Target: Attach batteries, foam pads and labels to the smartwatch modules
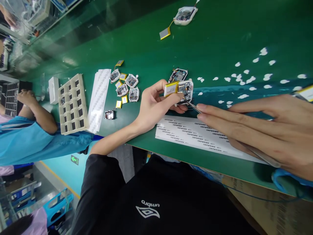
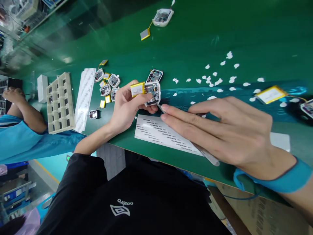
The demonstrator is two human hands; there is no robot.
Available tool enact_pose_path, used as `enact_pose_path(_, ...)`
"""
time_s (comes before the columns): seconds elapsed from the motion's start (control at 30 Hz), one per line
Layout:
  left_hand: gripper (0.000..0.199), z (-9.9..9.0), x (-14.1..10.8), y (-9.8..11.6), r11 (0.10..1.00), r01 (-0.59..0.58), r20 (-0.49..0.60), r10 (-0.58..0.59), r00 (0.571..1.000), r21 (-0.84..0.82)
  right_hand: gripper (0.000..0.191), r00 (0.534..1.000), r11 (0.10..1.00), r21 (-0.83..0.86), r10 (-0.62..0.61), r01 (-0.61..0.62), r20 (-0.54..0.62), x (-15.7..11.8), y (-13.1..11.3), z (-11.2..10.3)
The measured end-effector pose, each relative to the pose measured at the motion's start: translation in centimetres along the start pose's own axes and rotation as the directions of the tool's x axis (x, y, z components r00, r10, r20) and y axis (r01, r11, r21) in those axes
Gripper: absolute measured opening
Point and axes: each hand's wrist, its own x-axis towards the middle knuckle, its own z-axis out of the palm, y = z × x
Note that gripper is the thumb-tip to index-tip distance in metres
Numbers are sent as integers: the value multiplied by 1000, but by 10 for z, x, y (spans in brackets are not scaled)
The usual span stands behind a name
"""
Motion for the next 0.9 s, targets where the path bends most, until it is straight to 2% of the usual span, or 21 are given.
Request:
enact_pose_path(0.13, 18, 3, -2, 2, 998, 35, -44, -33, 999, 53, 38, 1000, 1000, -1, -10, 10, 12, -7, 12, -11)
enact_pose_path(0.2, 16, 3, -3, 2, 998, 41, -47, -39, 998, 55, 38, 993, 994, -21, -109, 110, 42, -1, 13, -14)
enact_pose_path(0.27, 16, 4, -4, 2, 998, 41, -51, -39, 998, 50, 41, 947, 945, -85, -311, 317, 77, 10, 12, -14)
enact_pose_path(0.33, 16, 4, -4, 3, 998, 43, -54, -41, 998, 48, 45, 861, 845, -166, -499, 508, 96, 20, 11, -13)
enact_pose_path(0.4, 17, 4, -5, 4, 997, 51, -55, -48, 997, 51, 49, 810, 782, -215, -577, 585, 105, 25, 11, -11)
enact_pose_path(0.53, 21, 7, -5, 5, 997, 59, -64, -55, 996, 54, 52, 807, 778, -217, -581, 589, 109, 26, 13, -9)
enact_pose_path(0.7, 18, 10, -5, 1, 999, 1, -120, 5, 993, 45, 52, 860, 841, -183, -495, 510, 122, 23, 10, -9)
enact_pose_path(0.9, 17, 11, -6, 5, 999, 11, -118, -6, 993, 37, 56, 877, 868, -123, -473, 480, 86, 26, 4, -11)
